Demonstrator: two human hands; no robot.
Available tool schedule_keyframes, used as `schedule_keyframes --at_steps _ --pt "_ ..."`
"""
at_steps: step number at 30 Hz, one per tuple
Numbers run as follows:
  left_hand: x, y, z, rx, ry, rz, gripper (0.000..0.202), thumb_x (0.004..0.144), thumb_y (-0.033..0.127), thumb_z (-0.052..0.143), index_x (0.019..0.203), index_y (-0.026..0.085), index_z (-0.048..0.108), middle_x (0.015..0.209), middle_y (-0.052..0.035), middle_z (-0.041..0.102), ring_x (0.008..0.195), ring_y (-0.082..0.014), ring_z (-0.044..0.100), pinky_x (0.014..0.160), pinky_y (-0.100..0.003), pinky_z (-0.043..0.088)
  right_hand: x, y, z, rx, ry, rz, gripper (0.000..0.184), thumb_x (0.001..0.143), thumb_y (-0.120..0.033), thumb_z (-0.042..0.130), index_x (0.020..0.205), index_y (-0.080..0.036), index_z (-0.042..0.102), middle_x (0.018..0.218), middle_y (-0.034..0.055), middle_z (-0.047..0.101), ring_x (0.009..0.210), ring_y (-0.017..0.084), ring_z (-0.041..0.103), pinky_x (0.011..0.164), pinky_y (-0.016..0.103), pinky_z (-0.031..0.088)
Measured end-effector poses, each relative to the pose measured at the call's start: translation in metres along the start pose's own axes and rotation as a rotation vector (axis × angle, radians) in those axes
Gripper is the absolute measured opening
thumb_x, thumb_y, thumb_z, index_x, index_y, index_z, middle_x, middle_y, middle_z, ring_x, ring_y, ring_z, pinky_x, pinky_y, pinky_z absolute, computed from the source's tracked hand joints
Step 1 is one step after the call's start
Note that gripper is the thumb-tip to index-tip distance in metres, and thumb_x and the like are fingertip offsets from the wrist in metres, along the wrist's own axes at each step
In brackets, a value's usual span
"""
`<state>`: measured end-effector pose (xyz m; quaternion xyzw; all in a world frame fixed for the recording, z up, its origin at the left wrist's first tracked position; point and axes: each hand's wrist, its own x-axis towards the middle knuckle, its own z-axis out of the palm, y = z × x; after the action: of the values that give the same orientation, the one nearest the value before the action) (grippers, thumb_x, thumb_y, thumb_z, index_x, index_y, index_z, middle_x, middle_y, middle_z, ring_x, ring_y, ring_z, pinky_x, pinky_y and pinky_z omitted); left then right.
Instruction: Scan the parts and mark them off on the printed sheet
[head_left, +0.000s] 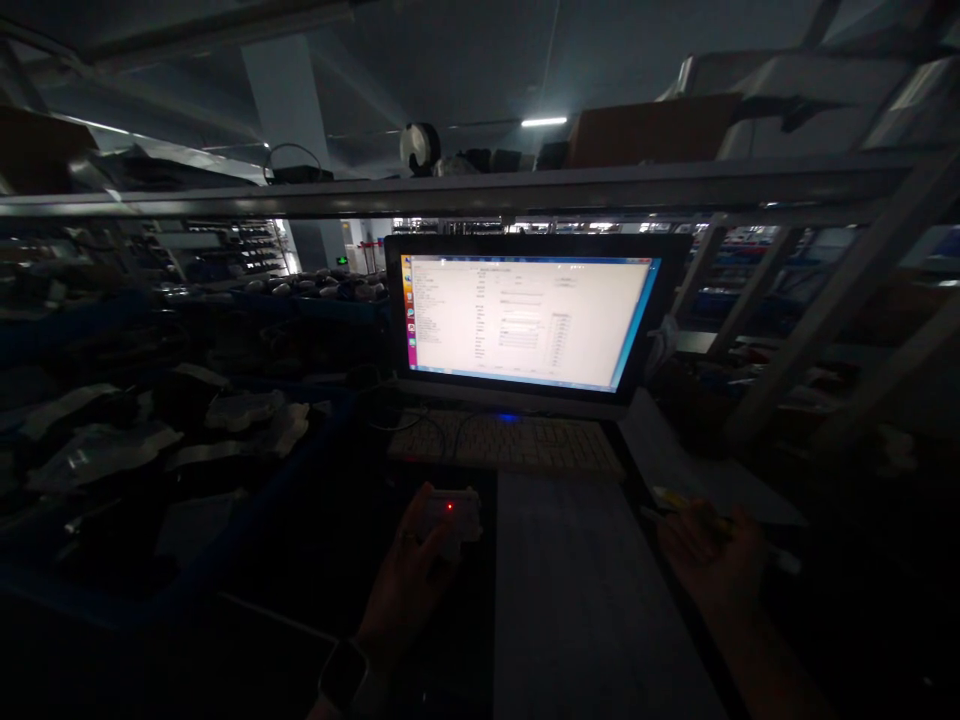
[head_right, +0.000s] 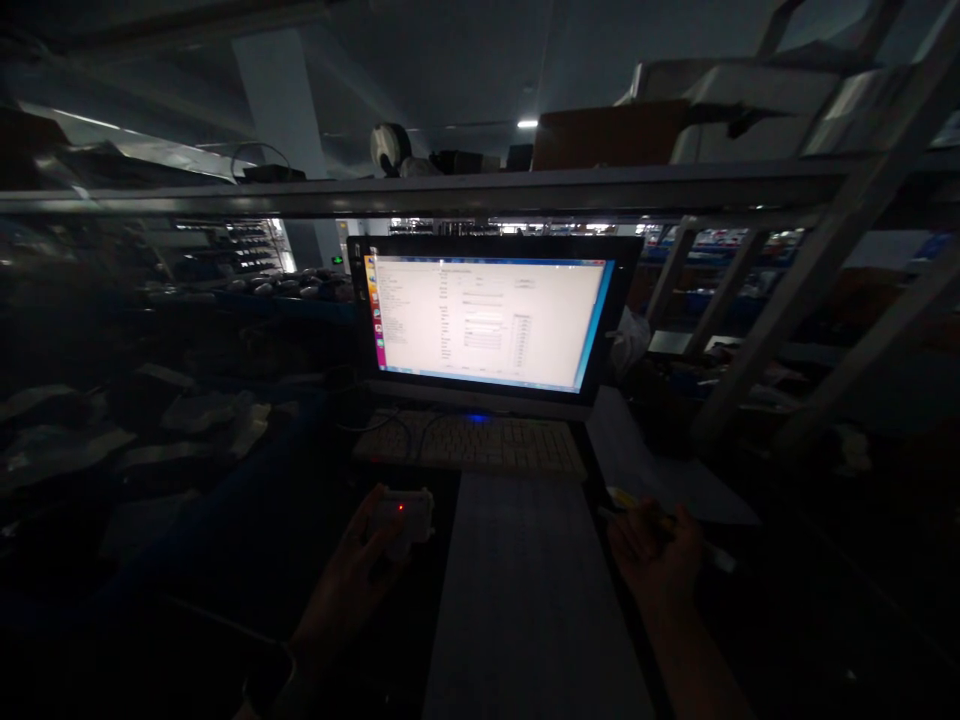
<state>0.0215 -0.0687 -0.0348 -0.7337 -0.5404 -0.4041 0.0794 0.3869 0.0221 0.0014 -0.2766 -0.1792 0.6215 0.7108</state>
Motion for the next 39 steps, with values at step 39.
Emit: schedule_keyframes --at_steps 39 --pt "0.0014 0.0028 -0.0025 -0.009 -0.015 -0.026 0.05 0.082 0.015 0.061 0.129 0.03 0.049 0.154 -0.0089 0.028 0.129 -0.0309 0.047 0.092 -0.043 0.056 -0.0039 0.0002 0.0054 -0.008 0.013 0.003 0.035 0.078 -0.049 0.059 0.06 -0.019 0.058 0.033 -0.0071 0.035 0.027 0.006 0.031 0.031 0.02 0.03"
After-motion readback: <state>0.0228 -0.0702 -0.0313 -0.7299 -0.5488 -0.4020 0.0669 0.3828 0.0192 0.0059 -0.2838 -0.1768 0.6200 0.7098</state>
